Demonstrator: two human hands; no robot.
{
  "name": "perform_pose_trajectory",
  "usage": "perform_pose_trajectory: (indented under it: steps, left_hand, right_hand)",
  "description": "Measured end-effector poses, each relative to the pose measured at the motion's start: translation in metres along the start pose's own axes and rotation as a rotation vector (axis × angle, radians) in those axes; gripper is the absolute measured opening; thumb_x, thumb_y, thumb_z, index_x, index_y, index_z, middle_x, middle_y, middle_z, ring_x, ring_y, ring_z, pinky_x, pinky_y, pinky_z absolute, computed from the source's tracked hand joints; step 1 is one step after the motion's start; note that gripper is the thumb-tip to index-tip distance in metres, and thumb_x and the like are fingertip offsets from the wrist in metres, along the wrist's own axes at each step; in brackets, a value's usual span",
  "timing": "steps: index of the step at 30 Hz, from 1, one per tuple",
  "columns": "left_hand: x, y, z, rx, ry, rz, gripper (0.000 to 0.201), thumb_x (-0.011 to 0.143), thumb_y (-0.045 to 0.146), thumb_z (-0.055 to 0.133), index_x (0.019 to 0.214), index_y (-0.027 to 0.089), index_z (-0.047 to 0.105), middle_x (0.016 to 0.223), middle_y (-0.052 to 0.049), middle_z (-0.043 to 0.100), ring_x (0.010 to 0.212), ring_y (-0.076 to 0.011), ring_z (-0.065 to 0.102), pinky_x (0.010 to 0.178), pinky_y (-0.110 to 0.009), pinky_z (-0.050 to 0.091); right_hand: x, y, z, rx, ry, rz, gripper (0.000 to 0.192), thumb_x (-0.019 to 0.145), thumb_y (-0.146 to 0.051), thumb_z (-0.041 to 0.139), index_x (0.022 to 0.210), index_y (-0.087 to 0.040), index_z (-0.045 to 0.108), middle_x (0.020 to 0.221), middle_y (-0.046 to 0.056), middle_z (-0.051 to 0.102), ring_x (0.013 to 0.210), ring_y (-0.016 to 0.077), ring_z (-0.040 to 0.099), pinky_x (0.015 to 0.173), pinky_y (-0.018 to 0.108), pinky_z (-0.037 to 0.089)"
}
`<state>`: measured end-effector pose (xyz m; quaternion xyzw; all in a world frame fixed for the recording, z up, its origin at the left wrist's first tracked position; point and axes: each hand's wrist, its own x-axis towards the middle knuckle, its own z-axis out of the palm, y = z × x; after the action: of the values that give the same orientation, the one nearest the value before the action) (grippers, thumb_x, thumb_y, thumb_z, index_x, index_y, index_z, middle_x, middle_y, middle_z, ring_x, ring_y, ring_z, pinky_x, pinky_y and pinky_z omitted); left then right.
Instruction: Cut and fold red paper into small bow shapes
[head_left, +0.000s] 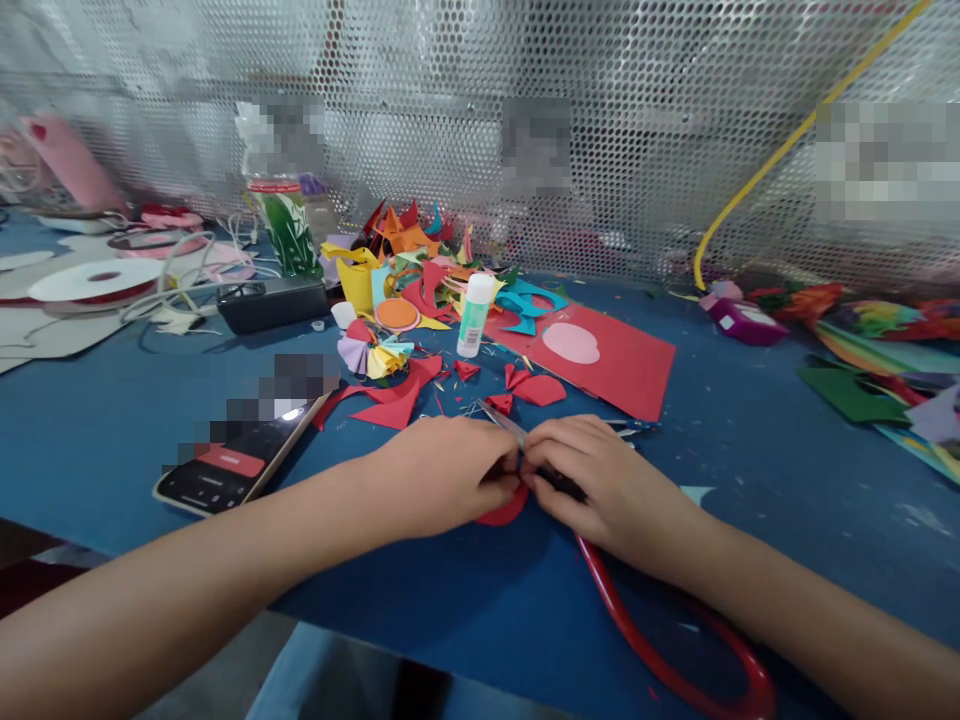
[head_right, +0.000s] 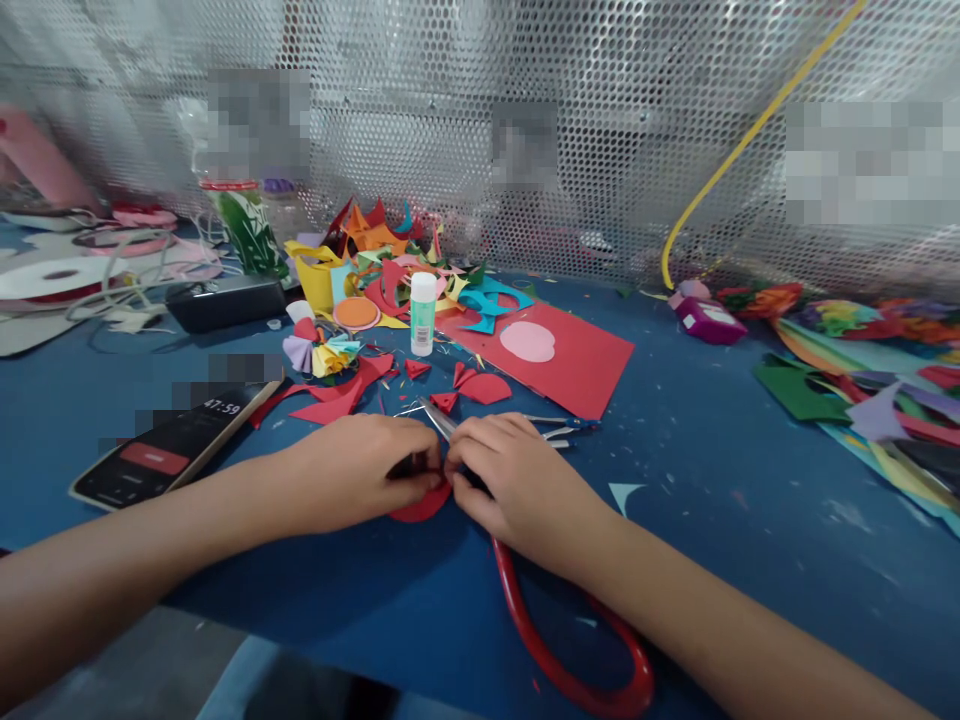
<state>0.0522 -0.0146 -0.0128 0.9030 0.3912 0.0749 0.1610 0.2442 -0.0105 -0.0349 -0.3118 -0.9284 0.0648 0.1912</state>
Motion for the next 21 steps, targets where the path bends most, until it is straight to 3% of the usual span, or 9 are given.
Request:
perform_pose_trajectory:
  steps: [8, 15, 21]
  left_hand:
    - [0.0022, -0.0001, -0.0079, -0.344, 0.008, -0.033, 0.019, 0.085, 0.027, 0.048, 0.091, 0.019, 0.064, 0.083, 0.0, 0.068, 0.069, -0.0108, 0.06, 0.062, -0.021, 0.042]
    - [0.0039, 0.0018, -0.0076, -0.365, 0.264, -0.082, 0.017, 0.083, 0.03, 0.055, 0.088, 0.02, 0.067, 0.085, 0.002, 0.07, 0.073, -0.0109, 0.062, 0.061, -0.019, 0.043]
    - [0.0001, 0.0047, -0.0093, -0.347, 0.367, -0.02, 0.015, 0.082, 0.025, 0.057, 0.089, 0.018, 0.069, 0.084, 0.001, 0.071, 0.074, -0.0103, 0.063, 0.065, -0.019, 0.045]
  right_hand:
    - [-0.0028, 0.0, -0.0056, -0.191, 0.238, -0.071, 0.009, 0.084, -0.017, 0.048, 0.081, -0.019, 0.056, 0.08, 0.005, 0.066, 0.074, 0.0189, 0.061, 0.071, 0.035, 0.043]
    - [-0.0047, -0.0003, -0.0048, 0.264, 0.309, 0.249, 0.007, 0.084, -0.023, 0.054, 0.088, -0.024, 0.06, 0.086, 0.0, 0.069, 0.077, 0.0146, 0.065, 0.068, 0.026, 0.051]
    - [-0.003, -0.0011, -0.0071, 0.383, 0.371, 0.239, 0.008, 0.08, -0.02, 0.058, 0.084, -0.024, 0.064, 0.084, 0.0, 0.07, 0.074, 0.014, 0.066, 0.069, 0.025, 0.053]
